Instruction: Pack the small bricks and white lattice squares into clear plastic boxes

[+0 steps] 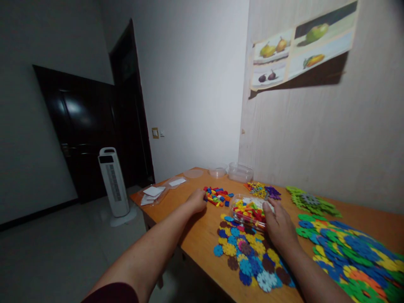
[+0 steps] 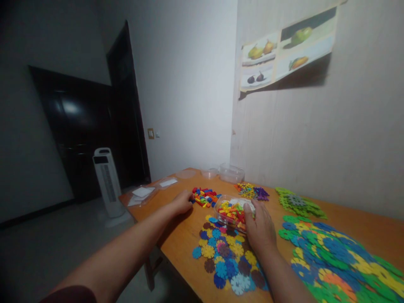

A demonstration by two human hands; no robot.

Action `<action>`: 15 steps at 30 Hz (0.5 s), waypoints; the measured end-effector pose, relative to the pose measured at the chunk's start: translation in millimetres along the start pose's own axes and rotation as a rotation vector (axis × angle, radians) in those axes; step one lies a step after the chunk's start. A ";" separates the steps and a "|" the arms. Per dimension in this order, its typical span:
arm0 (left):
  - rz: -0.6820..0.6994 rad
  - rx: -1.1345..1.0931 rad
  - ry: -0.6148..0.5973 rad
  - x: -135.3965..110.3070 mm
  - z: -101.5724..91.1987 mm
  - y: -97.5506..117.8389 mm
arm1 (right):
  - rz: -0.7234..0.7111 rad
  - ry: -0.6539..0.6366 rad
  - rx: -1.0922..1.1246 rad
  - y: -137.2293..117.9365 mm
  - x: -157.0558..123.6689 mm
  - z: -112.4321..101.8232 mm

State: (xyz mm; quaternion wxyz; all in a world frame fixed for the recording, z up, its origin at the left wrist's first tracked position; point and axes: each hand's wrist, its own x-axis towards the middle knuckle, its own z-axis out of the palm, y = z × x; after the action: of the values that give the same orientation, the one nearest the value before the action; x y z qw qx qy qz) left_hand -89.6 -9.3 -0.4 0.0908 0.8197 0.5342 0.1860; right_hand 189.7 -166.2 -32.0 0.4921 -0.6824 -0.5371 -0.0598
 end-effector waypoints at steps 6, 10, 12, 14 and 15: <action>0.029 0.057 -0.053 4.7 1.8 -0.6 | -0.004 0.011 0.015 4.5 -0.8 3.3; 0.030 0.027 -0.114 2.1 1.6 -6.8 | -0.009 0.023 0.022 5.6 -0.7 3.8; 0.031 -0.013 -0.120 -0.6 1.1 -8.3 | -0.013 0.022 0.027 5.6 -0.4 3.7; 0.027 -0.071 -0.112 -2.1 0.5 -4.8 | -0.017 0.018 0.032 5.4 -0.3 3.7; 0.018 -0.118 -0.105 -1.8 -0.1 -0.1 | -0.019 0.016 0.033 5.3 -0.3 3.7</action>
State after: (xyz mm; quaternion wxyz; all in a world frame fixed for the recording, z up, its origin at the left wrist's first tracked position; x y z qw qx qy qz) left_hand -90.4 -10.9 -0.7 0.1650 0.8264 0.5092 0.1746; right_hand 192.1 -163.4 -37.2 0.5071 -0.6686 -0.5406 -0.0608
